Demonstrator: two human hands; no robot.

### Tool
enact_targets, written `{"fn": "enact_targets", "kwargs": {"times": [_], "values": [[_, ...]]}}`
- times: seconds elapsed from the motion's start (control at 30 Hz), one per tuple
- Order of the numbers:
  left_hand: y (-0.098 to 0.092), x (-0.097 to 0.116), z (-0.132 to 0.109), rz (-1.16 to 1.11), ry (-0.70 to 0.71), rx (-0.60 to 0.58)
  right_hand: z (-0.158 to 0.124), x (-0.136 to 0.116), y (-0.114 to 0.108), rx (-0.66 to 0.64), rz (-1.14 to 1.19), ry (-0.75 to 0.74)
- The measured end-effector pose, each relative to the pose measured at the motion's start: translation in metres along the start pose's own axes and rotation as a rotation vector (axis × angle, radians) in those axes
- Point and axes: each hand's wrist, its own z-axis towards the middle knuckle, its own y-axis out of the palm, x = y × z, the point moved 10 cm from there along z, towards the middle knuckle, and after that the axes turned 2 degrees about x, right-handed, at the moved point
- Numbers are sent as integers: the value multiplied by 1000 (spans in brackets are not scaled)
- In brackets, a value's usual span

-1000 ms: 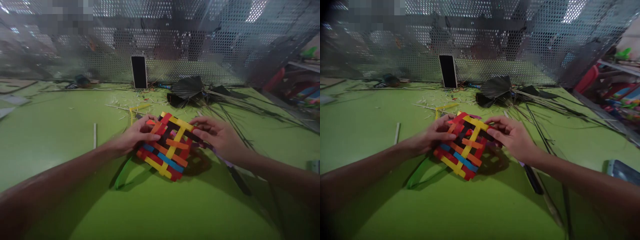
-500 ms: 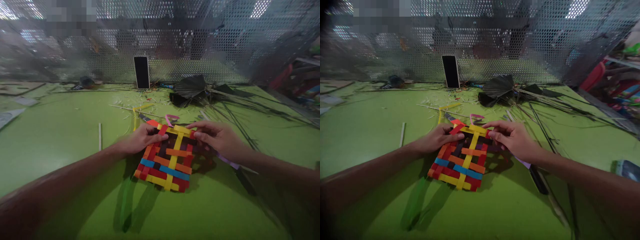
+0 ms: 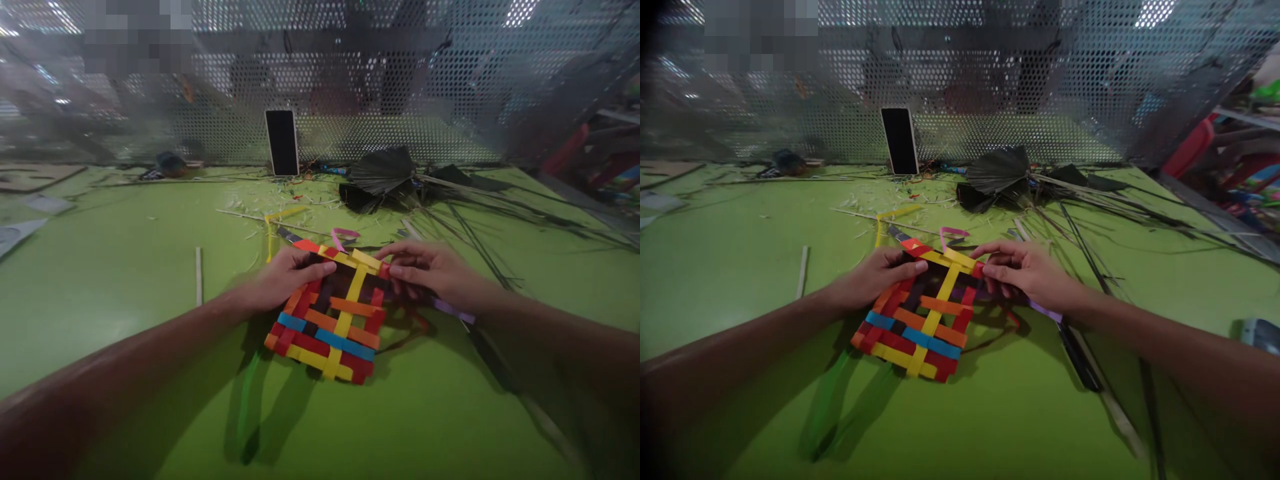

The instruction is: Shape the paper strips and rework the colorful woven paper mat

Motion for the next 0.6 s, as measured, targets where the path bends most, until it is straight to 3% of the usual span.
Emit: {"fn": "enact_targets", "kwargs": {"times": [0.17, 0.4, 0.6], "values": [[-2, 2, 1, 107, 47, 2, -1, 3, 2, -57, 34, 31], [-1, 22, 0, 231, 240, 48, -2, 3, 7, -74, 38, 15], [-3, 17, 4, 210, 264, 46, -1, 4, 6, -60, 20, 28]]}}
